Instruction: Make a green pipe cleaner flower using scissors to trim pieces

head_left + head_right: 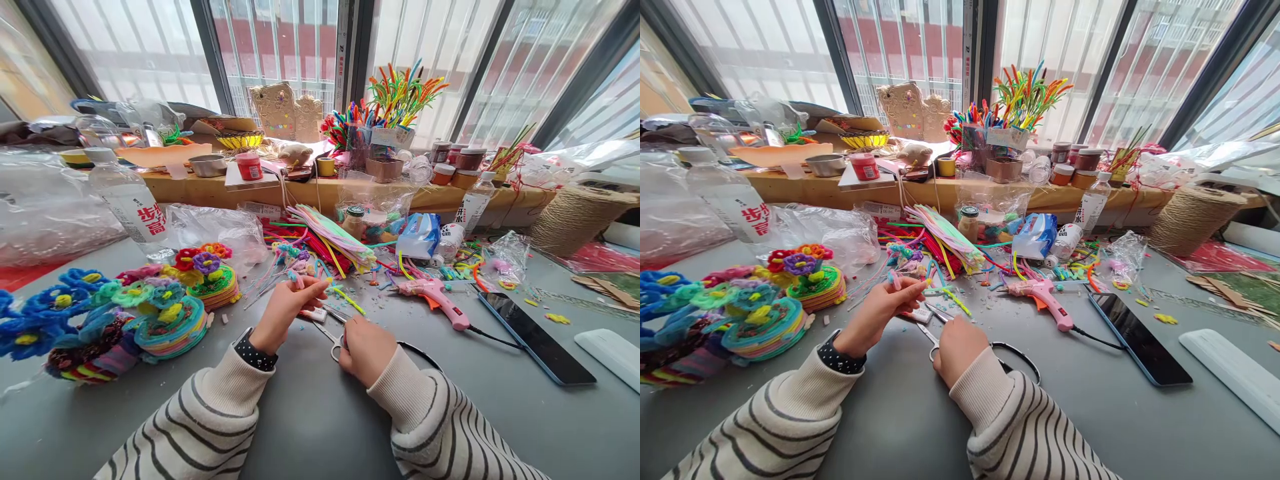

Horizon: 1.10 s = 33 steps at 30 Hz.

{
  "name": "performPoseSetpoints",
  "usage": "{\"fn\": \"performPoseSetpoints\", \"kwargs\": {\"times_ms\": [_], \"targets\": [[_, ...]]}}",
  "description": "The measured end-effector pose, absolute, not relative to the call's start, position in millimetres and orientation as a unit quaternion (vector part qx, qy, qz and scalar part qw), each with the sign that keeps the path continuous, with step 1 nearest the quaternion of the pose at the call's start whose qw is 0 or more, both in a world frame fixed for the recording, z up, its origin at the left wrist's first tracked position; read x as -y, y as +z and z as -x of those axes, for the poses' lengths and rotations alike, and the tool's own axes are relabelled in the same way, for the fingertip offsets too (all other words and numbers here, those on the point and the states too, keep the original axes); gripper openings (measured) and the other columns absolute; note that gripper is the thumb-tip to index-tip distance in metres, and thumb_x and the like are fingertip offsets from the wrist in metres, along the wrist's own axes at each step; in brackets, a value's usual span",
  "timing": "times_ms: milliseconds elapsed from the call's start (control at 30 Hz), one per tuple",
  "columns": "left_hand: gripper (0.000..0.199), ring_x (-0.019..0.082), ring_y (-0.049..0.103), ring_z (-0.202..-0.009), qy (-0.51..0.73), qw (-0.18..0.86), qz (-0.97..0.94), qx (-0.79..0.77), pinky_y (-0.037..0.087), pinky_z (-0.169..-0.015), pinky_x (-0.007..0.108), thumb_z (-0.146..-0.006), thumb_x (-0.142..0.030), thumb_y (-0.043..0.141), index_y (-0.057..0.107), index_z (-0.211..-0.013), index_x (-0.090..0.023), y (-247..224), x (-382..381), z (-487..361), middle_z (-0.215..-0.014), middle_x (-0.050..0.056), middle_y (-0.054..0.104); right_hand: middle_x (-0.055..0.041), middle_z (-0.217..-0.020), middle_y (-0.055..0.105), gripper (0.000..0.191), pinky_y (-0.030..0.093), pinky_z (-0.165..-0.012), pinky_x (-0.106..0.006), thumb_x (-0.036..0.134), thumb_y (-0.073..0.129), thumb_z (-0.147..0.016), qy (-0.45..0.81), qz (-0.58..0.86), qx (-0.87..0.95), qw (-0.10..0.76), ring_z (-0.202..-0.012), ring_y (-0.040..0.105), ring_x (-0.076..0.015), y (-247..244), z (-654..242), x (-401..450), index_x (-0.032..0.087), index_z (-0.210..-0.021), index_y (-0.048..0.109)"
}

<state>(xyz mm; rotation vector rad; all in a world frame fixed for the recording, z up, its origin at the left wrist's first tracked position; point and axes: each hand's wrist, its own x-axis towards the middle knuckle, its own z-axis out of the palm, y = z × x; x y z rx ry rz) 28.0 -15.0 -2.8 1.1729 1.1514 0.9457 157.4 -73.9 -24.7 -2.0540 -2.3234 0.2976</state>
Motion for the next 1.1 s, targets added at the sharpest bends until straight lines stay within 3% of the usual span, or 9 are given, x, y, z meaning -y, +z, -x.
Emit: {"fn": "performPoseSetpoints", "kwargs": {"times_ms": [267,500,667,800,900,1100], "targets": [[0.030,0.010,0.057,-0.064,0.464,0.566,-0.491,-0.473,0.043,-0.061,0.022,-0.058,-0.033,0.064,0.061,-0.081,-0.013,-4,13,-28,-0.075,0.002,0.063,-0.0139,-0.086,0.061,0.024,0.041,-0.054,-0.028,0.017,0.045,-0.068,0.106,0.681,0.724,-0.006,-0.072,0.060,-0.0231,-20,-154,77,0.009,-0.088,0.056],[0.024,0.013,0.057,-0.060,0.506,0.457,-0.546,-0.487,0.043,-0.056,0.023,-0.054,-0.034,0.066,0.058,-0.066,-0.014,-6,12,-28,-0.065,0.000,0.061,-0.0164,-0.084,0.061,0.024,0.042,-0.055,-0.032,0.016,0.046,-0.066,0.110,0.686,0.719,-0.014,-0.072,0.060,-0.0265,-20,-156,80,0.008,-0.085,0.058],[0.026,0.015,0.057,-0.067,0.511,0.429,-0.553,-0.498,0.045,-0.060,0.025,-0.056,-0.035,0.065,0.062,-0.070,-0.013,-8,10,-27,-0.080,0.005,0.063,-0.0159,-0.084,0.061,0.026,0.041,-0.054,-0.031,0.014,0.047,-0.063,0.125,0.693,0.709,-0.029,-0.073,0.059,-0.0265,-17,-157,80,0.008,-0.085,0.058],[0.024,0.015,0.059,-0.070,0.540,0.439,-0.549,-0.463,0.047,-0.064,0.027,-0.060,-0.032,0.062,0.060,-0.076,-0.014,-7,8,-26,-0.082,0.004,0.062,-0.0117,-0.082,0.062,0.021,0.038,-0.054,-0.028,0.018,0.044,-0.065,0.139,0.699,0.701,0.006,-0.073,0.059,-0.0242,-18,-163,75,0.013,-0.078,0.059],[0.019,0.015,0.059,-0.068,0.564,0.422,-0.537,-0.463,0.047,-0.064,0.026,-0.058,-0.028,0.064,0.057,-0.068,-0.013,-5,9,-26,-0.073,0.002,0.061,-0.0086,-0.078,0.063,0.017,0.036,-0.055,-0.025,0.020,0.045,-0.065,0.153,0.696,0.700,0.050,-0.073,0.058,-0.0209,-22,-170,70,0.016,-0.071,0.060],[0.021,0.015,0.059,-0.068,0.593,0.457,-0.505,-0.430,0.048,-0.066,0.029,-0.056,-0.026,0.066,0.053,-0.068,-0.012,-4,9,-26,-0.074,0.001,0.058,-0.0023,-0.060,0.060,0.009,0.032,-0.051,-0.022,0.020,0.049,-0.059,0.213,0.668,0.703,0.122,-0.056,0.052,-0.0134,-30,-175,64,0.017,-0.060,0.058]]}}
